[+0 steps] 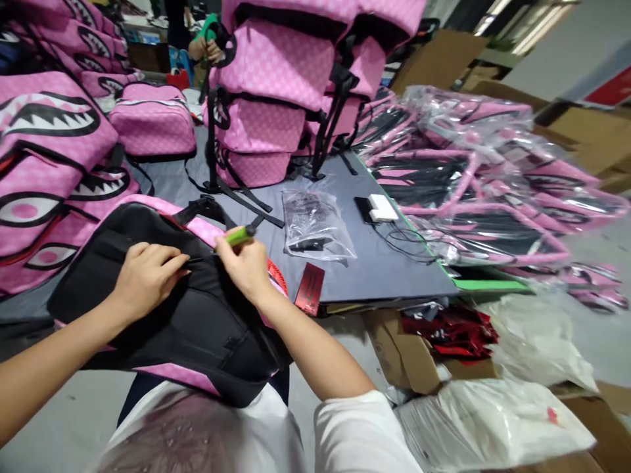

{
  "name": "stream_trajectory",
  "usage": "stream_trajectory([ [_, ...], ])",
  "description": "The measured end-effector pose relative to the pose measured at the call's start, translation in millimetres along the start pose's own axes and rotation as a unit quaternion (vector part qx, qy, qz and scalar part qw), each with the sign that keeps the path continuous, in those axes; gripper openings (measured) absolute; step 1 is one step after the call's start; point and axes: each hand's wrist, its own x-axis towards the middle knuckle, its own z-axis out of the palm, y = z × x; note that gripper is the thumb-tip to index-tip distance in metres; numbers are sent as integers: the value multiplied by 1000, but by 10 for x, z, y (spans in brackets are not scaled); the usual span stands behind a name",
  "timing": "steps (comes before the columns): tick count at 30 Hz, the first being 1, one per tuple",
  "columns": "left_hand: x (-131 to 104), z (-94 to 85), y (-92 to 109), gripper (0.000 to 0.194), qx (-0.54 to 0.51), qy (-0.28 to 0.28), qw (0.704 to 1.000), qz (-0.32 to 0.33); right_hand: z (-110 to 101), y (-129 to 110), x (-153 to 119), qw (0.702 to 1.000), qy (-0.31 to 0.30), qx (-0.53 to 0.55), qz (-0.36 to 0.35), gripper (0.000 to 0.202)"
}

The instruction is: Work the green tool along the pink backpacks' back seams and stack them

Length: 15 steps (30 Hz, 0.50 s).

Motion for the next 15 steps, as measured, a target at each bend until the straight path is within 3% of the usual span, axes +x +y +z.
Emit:
stream_trajectory([
  [4, -46, -2, 158, 11, 21, 22, 999, -30, -29, 39, -35, 1000, 4, 9, 24, 24],
  [11, -33, 47, 155, 12, 9, 26, 999, -38, 86, 68, -55, 994, -49, -91, -41, 23],
  [15, -87, -119, 202, 16, 5, -3, 998, -57, 28, -36, -109, 995, -30, -85, -51, 22],
])
